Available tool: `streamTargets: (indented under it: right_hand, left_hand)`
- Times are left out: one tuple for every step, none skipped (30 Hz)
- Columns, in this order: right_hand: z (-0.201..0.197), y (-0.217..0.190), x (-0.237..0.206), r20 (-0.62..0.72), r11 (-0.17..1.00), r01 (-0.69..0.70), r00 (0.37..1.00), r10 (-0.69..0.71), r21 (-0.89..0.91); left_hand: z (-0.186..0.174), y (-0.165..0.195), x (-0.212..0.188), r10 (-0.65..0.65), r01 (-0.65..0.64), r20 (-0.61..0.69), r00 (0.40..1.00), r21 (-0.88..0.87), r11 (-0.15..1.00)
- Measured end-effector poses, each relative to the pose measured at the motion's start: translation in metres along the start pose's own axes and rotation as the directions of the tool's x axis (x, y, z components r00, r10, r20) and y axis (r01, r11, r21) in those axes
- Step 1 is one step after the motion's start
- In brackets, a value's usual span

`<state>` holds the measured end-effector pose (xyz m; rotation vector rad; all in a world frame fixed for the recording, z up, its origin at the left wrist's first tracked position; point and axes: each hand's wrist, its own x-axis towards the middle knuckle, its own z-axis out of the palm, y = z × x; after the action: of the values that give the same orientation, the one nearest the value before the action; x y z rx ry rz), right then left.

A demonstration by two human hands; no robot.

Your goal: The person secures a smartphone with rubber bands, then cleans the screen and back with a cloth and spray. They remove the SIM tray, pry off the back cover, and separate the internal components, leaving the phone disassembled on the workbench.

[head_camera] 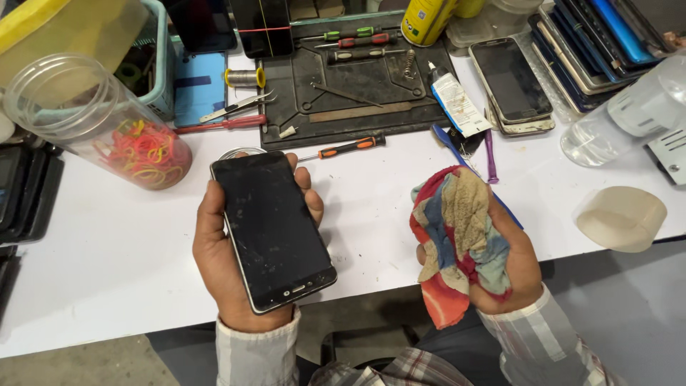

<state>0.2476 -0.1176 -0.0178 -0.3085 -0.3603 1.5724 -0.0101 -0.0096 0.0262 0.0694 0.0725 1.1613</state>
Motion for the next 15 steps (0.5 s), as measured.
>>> streamTargets:
  right_hand:
    - [0.001,0.000,0.000,-0.048,0.999,0.017,0.999,-0.019,-0.038]
    - [0.002,-0.001,0.000,-0.094,0.996,0.033,0.995,-0.041,-0.077]
    - [0.002,-0.002,0.001,-0.140,0.992,0.048,0.988,-0.065,-0.118]
    - [0.002,-0.003,0.001,-0.223,0.989,0.056,0.971,-0.086,-0.138]
    - [0.003,-0.003,0.001,-0.305,0.986,0.061,0.946,-0.107,-0.158]
    - [0.003,-0.001,0.002,-0.383,0.982,0.063,0.915,-0.128,-0.178]
    - [0.005,0.002,0.002,-0.351,0.959,0.050,0.924,-0.150,-0.278]
    - [0.007,0.008,0.002,-0.315,0.927,0.039,0.934,-0.167,-0.373]
    - [0.009,0.013,0.002,-0.275,0.886,0.031,0.945,-0.176,-0.462]
    - [0.013,0.021,0.002,-0.217,0.810,0.037,0.955,-0.200,-0.585]
    - [0.018,0.034,-0.001,-0.153,0.716,0.052,0.964,-0.219,-0.696]
    - [0.024,0.041,-0.002,-0.087,0.605,0.074,0.969,-0.232,-0.793]
    - [0.029,0.046,-0.002,0.049,0.490,0.156,0.973,-0.224,-0.858]
    - [0.036,0.052,-0.004,0.181,0.367,0.245,0.963,-0.199,-0.898]
    - [0.042,0.054,-0.004,0.305,0.237,0.336,0.939,-0.156,-0.912]
  left_hand:
    - [0.000,0.001,-0.001,-0.004,0.004,0.004,1.000,-0.009,1.000]
    - [0.000,0.002,-0.001,0.011,-0.011,0.006,1.000,0.008,1.000]
    - [0.000,0.002,-0.001,0.025,-0.025,0.009,1.000,0.025,0.999]
    - [0.000,0.002,-0.001,0.038,-0.039,0.010,0.999,0.040,0.998]
    - [0.000,0.001,-0.001,0.035,-0.033,-0.026,0.999,0.054,0.998]
    - [0.000,0.000,0.000,0.033,-0.029,-0.062,0.998,0.070,0.997]
    - [0.000,-0.002,0.001,0.034,-0.025,-0.099,0.995,0.086,0.996]
    - [0.000,-0.005,0.003,0.021,-0.012,-0.096,0.995,0.090,0.996]
    - [0.000,-0.009,0.005,0.012,-0.003,-0.093,0.996,0.099,0.995]
    - [-0.001,-0.012,0.006,0.005,0.005,-0.089,0.996,0.109,0.994]
    - [-0.002,-0.015,0.007,-0.056,0.060,-0.043,0.997,0.091,0.994]
    - [-0.003,-0.018,0.008,-0.119,0.119,0.005,0.993,0.073,0.990]
    - [-0.005,-0.020,0.008,-0.183,0.180,0.056,0.981,0.057,0.982]
    - [-0.008,-0.021,0.006,-0.158,0.158,-0.011,0.987,0.138,0.978]
    - [-0.010,-0.022,0.004,-0.128,0.142,-0.075,0.989,0.216,0.966]
